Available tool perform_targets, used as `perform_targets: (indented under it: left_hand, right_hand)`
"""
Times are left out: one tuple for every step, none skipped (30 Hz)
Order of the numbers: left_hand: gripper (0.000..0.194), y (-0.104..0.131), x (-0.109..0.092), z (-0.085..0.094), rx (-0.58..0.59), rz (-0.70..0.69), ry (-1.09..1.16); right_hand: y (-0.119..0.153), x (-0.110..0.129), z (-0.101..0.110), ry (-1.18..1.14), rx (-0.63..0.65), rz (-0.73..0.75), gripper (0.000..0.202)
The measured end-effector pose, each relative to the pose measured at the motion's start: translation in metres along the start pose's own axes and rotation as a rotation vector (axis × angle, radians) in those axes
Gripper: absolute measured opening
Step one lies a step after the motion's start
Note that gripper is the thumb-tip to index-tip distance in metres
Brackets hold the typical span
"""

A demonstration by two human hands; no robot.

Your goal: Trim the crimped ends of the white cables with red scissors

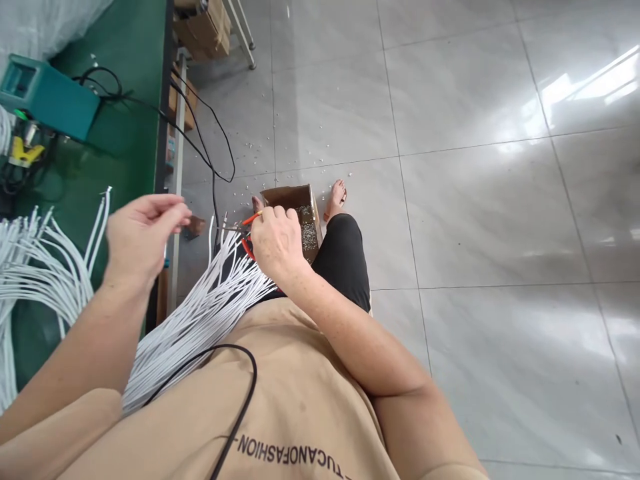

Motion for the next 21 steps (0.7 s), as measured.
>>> perform_targets:
  left_hand:
    - [0.031, -0.001, -0.002, -0.001, 0.006, -0.011, 0.033]
    - [0.034, -0.001, -0.004, -0.004, 0.048, -0.009, 0.044]
    - [0.037, -0.001, -0.005, -0.008, 0.097, -0.004, 0.039]
    - [0.040, -0.002, -0.007, -0.009, 0.127, -0.007, 0.028]
    - [0.041, -0.003, -0.009, -0.004, 0.111, -0.023, 0.021]
    - [0.042, -0.005, -0.011, 0.007, 0.046, -0.054, 0.031]
    - [0.041, -0.006, -0.011, 0.022, -0.037, -0.072, 0.034]
    - [0.040, -0.007, -0.008, 0.036, -0.093, -0.063, 0.016]
    - [0.039, -0.007, -0.001, 0.047, -0.105, -0.031, -0.039]
    - [0.039, -0.005, 0.007, 0.056, -0.076, 0.004, -0.103]
    - [0.041, -0.001, 0.018, 0.059, -0.003, 0.053, -0.170]
    - [0.044, 0.005, 0.031, 0.059, 0.111, 0.128, -0.212]
    - [0.050, 0.015, 0.045, 0.055, 0.242, 0.200, -0.235]
    - [0.057, 0.028, 0.058, 0.049, 0.376, 0.274, -0.264]
    - [0.063, 0.040, 0.069, 0.045, 0.479, 0.322, -0.310]
    - [0.069, 0.051, 0.076, 0.041, 0.535, 0.351, -0.322]
    - [0.072, 0.059, 0.081, 0.039, 0.569, 0.381, -0.341]
    - [0.074, 0.065, 0.084, 0.037, 0.580, 0.395, -0.366]
    - [0.074, 0.068, 0.086, 0.036, 0.581, 0.401, -0.390]
    - [0.073, 0.070, 0.086, 0.036, 0.577, 0.404, -0.412]
    - [0.072, 0.071, 0.087, 0.035, 0.573, 0.406, -0.434]
  right_hand:
    - [-0.001, 0.000, 0.002, -0.008, -0.010, -0.010, 0.026]
    - [-0.003, 0.001, 0.004, -0.016, -0.019, -0.008, 0.026]
    - [-0.005, 0.004, 0.006, -0.027, -0.023, 0.002, 0.025]
    - [-0.007, 0.006, 0.009, -0.042, -0.019, 0.016, 0.025]
    - [-0.010, 0.006, 0.011, -0.062, -0.010, 0.018, 0.025]
    - [-0.012, 0.002, 0.011, -0.083, 0.010, 0.000, 0.025]
    - [-0.014, -0.005, 0.011, -0.102, 0.038, -0.032, 0.025]
    - [-0.014, -0.017, 0.009, -0.117, 0.066, -0.086, 0.025]
    - [-0.012, -0.031, 0.005, -0.125, 0.094, -0.142, 0.027]
    - [-0.009, -0.046, -0.001, -0.125, 0.123, -0.190, 0.029]
    - [-0.003, -0.061, -0.009, -0.110, 0.151, -0.231, 0.029]
    - [0.004, -0.076, -0.020, -0.083, 0.193, -0.267, 0.029]
    - [0.014, -0.090, -0.034, -0.059, 0.261, -0.288, 0.030]
    - [0.026, -0.101, -0.052, -0.036, 0.355, -0.310, 0.031]
    - [0.039, -0.110, -0.067, -0.032, 0.408, -0.320, 0.032]
    - [0.051, -0.116, -0.080, -0.031, 0.446, -0.324, 0.030]
    - [0.064, -0.119, -0.092, -0.030, 0.478, -0.319, 0.028]
    - [0.077, -0.119, -0.103, -0.031, 0.508, -0.308, 0.027]
    - [0.088, -0.117, -0.112, -0.034, 0.527, -0.290, 0.027]
    - [0.098, -0.114, -0.119, -0.038, 0.543, -0.268, 0.027]
    - [0.106, -0.109, -0.124, -0.046, 0.550, -0.239, 0.028]
Point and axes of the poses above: each hand's wrist, its own y-axis away from the middle knuckle, its own z-axis out of the back of the hand, x = y × z, the point moved 8 cm from there along -y, towards the middle knuckle, and after that the axes turned 1 degree about x, right-handed, at the moved point
